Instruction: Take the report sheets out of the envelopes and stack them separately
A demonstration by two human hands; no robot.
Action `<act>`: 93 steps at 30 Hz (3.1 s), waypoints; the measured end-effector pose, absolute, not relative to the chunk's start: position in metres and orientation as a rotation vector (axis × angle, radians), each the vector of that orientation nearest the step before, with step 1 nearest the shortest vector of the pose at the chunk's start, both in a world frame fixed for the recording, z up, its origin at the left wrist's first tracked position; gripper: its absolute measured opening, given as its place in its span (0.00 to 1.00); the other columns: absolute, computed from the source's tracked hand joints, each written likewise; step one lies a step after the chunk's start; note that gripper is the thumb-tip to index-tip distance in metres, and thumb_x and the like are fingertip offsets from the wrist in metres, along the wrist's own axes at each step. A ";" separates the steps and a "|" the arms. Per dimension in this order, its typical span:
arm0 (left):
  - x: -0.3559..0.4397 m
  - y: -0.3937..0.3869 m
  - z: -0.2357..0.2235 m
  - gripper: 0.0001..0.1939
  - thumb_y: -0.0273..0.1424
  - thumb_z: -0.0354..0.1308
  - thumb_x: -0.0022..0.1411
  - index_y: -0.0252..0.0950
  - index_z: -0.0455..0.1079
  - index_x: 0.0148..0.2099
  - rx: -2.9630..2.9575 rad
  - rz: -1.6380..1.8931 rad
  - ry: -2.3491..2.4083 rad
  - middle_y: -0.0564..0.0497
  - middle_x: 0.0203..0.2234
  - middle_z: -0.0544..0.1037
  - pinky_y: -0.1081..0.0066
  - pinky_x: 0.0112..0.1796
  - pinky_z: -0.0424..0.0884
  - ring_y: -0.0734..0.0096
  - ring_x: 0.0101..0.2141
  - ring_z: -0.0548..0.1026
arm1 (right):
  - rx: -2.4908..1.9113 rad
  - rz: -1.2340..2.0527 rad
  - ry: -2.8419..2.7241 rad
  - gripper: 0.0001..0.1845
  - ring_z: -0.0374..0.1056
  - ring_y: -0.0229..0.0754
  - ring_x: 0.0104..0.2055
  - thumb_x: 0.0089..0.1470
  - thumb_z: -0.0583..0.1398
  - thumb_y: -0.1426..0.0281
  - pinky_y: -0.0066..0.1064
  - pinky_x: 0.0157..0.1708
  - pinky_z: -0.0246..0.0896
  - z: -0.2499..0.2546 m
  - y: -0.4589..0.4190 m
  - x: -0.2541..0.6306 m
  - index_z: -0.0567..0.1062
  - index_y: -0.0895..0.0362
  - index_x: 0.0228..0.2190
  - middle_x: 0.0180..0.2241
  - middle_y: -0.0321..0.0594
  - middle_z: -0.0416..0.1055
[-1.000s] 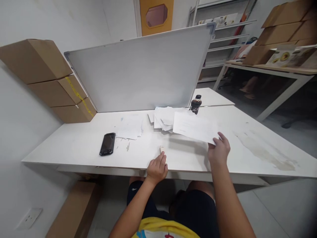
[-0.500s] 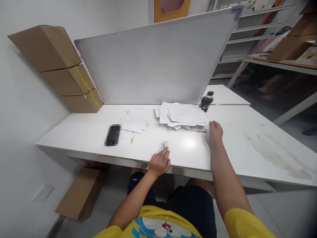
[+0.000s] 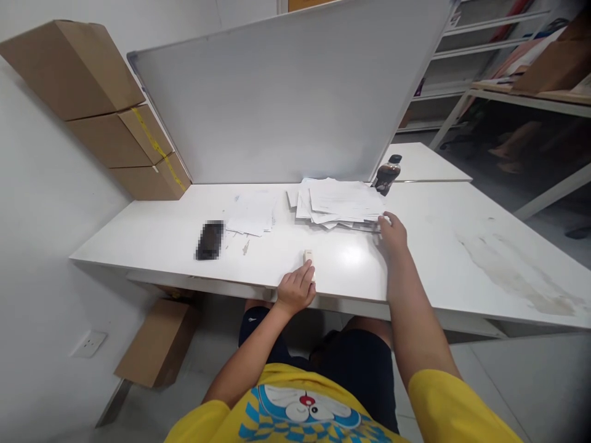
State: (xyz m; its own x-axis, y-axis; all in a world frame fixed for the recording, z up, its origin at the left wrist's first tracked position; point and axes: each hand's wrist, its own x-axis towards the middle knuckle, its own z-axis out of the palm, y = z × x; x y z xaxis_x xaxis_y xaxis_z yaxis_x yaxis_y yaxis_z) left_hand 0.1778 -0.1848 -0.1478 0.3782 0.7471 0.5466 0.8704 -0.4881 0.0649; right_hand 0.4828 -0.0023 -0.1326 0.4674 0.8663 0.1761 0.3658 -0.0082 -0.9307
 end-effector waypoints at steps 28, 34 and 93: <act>0.180 -0.181 -0.151 0.22 0.32 0.50 0.65 0.33 0.66 0.59 -2.196 -0.980 -1.192 0.41 0.54 0.76 0.68 0.38 0.71 0.65 0.45 0.79 | -1.534 0.552 -1.126 0.24 0.58 0.52 0.63 0.50 0.61 0.62 0.47 0.63 0.51 -0.136 -0.002 0.484 0.75 0.52 0.50 0.58 0.43 0.66; 0.180 -0.181 -0.148 0.21 0.31 0.49 0.65 0.34 0.67 0.59 -2.171 -0.993 -1.170 0.43 0.54 0.76 0.67 0.37 0.71 0.65 0.45 0.80 | -1.537 0.537 -1.168 0.24 0.56 0.51 0.65 0.48 0.61 0.62 0.46 0.65 0.46 -0.138 0.001 0.488 0.76 0.51 0.49 0.60 0.42 0.64; 0.075 -0.061 -0.091 0.22 0.36 0.45 0.68 0.33 0.68 0.58 -1.969 -0.497 -2.193 0.39 0.63 0.65 0.49 0.64 0.48 0.49 0.62 0.62 | -1.686 0.531 -0.960 0.32 0.65 0.44 0.37 0.45 0.60 0.58 0.40 0.46 0.62 -0.129 -0.001 0.485 0.72 0.58 0.52 0.36 0.40 0.68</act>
State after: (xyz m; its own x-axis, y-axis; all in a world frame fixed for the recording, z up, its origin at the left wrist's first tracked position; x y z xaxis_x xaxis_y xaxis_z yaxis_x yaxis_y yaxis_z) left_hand 0.0747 -0.0614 -0.0912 -0.1258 0.9358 0.3293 0.9864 0.0826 0.1422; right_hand 0.4845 -0.0014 -0.1289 0.5756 0.8095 0.1159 0.3316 -0.1015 -0.9379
